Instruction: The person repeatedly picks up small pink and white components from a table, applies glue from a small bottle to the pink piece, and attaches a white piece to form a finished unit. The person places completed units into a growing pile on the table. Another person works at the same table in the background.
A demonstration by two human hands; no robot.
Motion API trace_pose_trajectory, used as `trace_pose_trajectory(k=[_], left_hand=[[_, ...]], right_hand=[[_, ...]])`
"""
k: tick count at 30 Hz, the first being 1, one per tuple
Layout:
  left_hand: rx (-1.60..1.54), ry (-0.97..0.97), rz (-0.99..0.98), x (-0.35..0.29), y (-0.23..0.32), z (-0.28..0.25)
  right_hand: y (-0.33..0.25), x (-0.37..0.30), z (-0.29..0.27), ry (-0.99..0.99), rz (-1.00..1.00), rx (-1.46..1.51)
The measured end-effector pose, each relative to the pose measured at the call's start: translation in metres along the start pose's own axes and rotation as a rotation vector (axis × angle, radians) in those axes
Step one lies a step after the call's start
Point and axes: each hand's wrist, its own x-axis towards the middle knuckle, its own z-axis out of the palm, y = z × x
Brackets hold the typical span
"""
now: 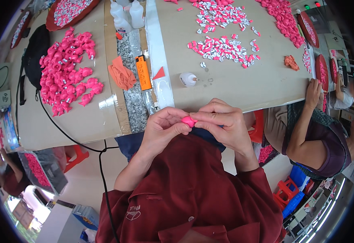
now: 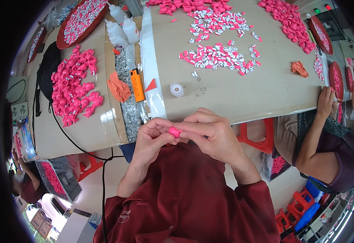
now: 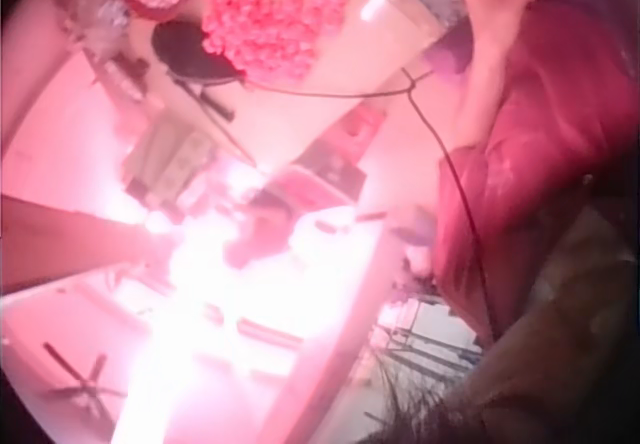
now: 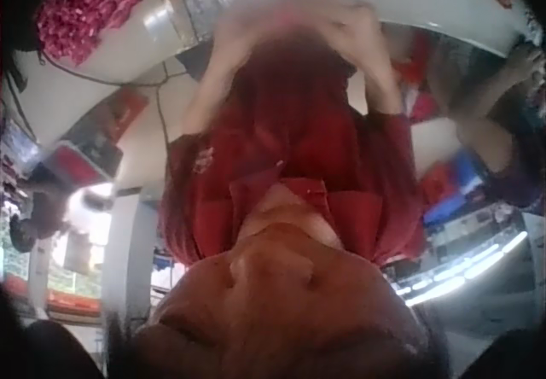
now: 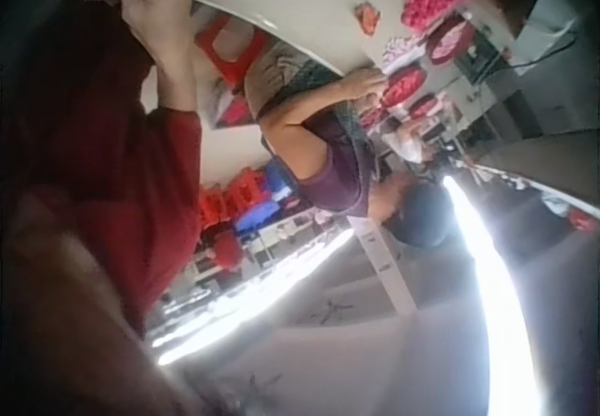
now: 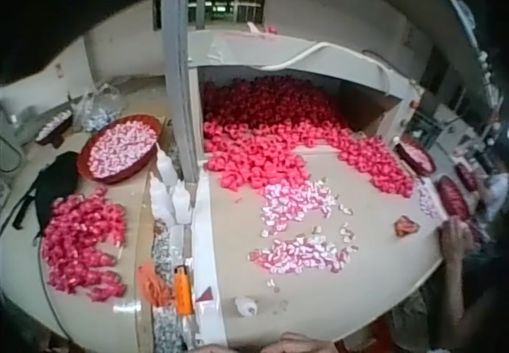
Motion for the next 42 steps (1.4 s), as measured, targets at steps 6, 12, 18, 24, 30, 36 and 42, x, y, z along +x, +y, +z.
trace_pose_trajectory(k=[6, 12, 18, 24, 30, 36, 42], left_hand=[[-0.403, -0.033, -0.105, 0.000, -0.007, 0.001], [-0.335, -0.020, -0.015, -0.001, -0.017, 0.003], [-0.072, -0.025, 0.092, -0.002, -0.010, 0.009], [0.052, -0.017, 0.195, -0.001, -0.007, 0.008], [0.105, 0.013, 0.170, -0.003, -0.007, 0.008], [0.178, 0.069, 0.148, -0.005, 0.000, 0.012], [0.308, 0.134, 0.199, -0.008, -0.003, 0.014]], right_hand=[[-0.001, -0.005, 0.013, 0.083, -0.075, -0.043], [0.005, -0.013, 0.019, 0.126, -0.022, 0.076], [0.011, -0.013, 0.001, 0.031, 0.216, 0.419], [0.004, -0.002, -0.005, -0.022, 0.449, 0.596], [0.009, -0.008, 0.003, -0.024, 0.450, 0.703], [0.007, -0.013, 0.010, 0.029, 0.343, 0.608], [0.012, -0.017, 0.021, 0.118, 0.361, 0.639]])
